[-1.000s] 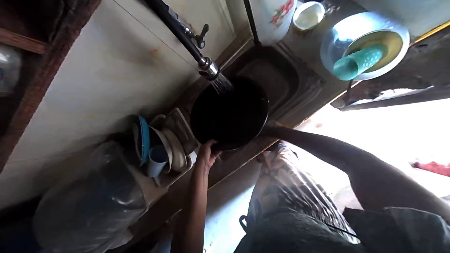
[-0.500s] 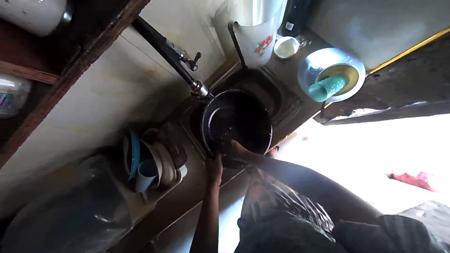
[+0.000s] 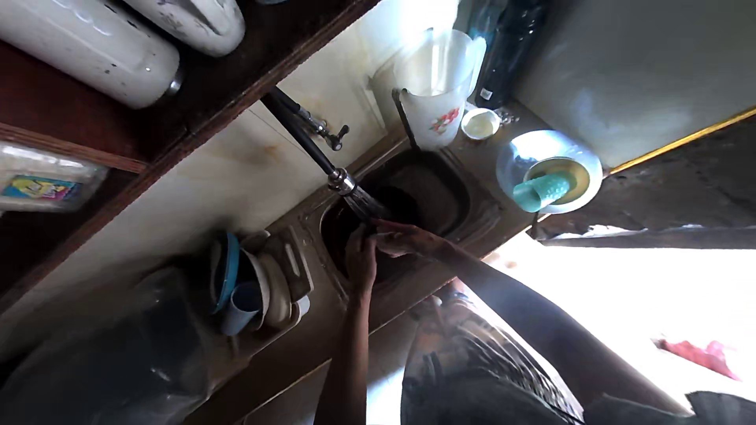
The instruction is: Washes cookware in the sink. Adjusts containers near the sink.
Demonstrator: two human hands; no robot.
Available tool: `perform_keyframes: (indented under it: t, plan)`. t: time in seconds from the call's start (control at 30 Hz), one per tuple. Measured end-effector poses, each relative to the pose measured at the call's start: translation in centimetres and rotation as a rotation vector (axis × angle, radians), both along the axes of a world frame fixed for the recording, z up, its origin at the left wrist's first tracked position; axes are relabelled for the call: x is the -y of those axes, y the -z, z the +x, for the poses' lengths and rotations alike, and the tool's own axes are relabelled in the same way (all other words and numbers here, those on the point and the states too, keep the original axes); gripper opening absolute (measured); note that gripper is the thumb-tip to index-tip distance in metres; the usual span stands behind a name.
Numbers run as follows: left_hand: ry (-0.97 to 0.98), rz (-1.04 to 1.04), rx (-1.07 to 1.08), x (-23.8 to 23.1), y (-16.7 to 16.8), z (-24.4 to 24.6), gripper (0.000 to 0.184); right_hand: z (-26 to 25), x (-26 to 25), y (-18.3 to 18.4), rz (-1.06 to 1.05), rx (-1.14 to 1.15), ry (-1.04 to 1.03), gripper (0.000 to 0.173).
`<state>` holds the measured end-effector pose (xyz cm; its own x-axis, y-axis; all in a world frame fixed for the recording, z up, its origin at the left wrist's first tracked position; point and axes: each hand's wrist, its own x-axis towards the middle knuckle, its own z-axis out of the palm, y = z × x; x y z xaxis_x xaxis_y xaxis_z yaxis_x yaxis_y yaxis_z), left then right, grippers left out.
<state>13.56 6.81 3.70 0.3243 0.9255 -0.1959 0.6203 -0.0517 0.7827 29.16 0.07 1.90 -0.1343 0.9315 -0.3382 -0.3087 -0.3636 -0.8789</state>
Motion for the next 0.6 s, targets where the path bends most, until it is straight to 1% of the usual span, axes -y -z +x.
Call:
perform_keyframes:
  t: [0.03, 0.07, 0.1, 0.17, 0.23, 0.27, 0.33, 0.4, 0.47, 0.5, 0.53, 0.57, 0.6]
  plan:
    - [0.02, -0.047, 0.032, 0.2, -1.5, 1.4, 0.031, -0.1, -0.2, -0.5, 0.006, 0.046, -0.011, 0.051]
    - [0.026, -0.097, 0.048, 0.2, -2.4, 2.4, 0.023, -0.3, -0.4, -0.4, 0.017, 0.075, -0.004, 0.045]
    - [0.037, -0.129, 0.054, -0.2, -2.8, 3.1, 0.02, -0.2, -0.7, -0.3, 0.04, 0.092, -0.006, 0.047]
    - [0.143, -0.143, 0.067, -1.2, -3.2, 3.0, 0.019, 0.6, -0.9, -0.2, 0.112, 0.126, -0.042, 0.057]
    - [0.277, -0.086, 0.008, -1.8, -3.3, 2.3, 0.023, 1.6, -0.8, -0.6, 0.169, 0.156, -0.127, 0.069]
    - [0.308, -0.059, -0.02, -1.9, -3.5, 2.0, 0.023, 1.8, -0.9, -0.8, 0.178, 0.176, -0.17, 0.071]
    - [0.283, -0.043, -0.046, -1.7, -3.8, 1.4, 0.024, 2.1, -1.4, -1.0, 0.178, 0.22, -0.262, 0.069]
    - [0.176, -0.037, 0.023, -1.7, -3.6, 0.4, 0.027, 2.5, -2.2, -0.9, 0.172, 0.283, -0.336, 0.061]
    - [-0.032, -0.071, 0.181, -1.7, -2.9, -2.0, 0.03, 3.3, -2.7, -2.0, 0.106, 0.322, -0.369, 0.06]
    - [-0.18, -0.101, 0.245, -1.4, -2.6, -3.5, 0.029, 3.8, -2.8, -2.6, 0.038, 0.328, -0.345, 0.058]
    - [-0.341, -0.137, 0.261, -0.9, -2.2, -5.1, 0.028, 4.4, -2.9, -2.2, -0.026, 0.325, -0.272, 0.052]
    - [-0.48, -0.187, 0.232, -0.1, -1.8, -6.8, 0.028, 5.2, -3.2, -1.1, -0.09, 0.324, -0.177, 0.045]
    - [-0.578, -0.229, 0.15, 0.7, -0.8, -8.2, 0.025, 6.0, -3.6, 0.1, -0.15, 0.345, -0.083, 0.04]
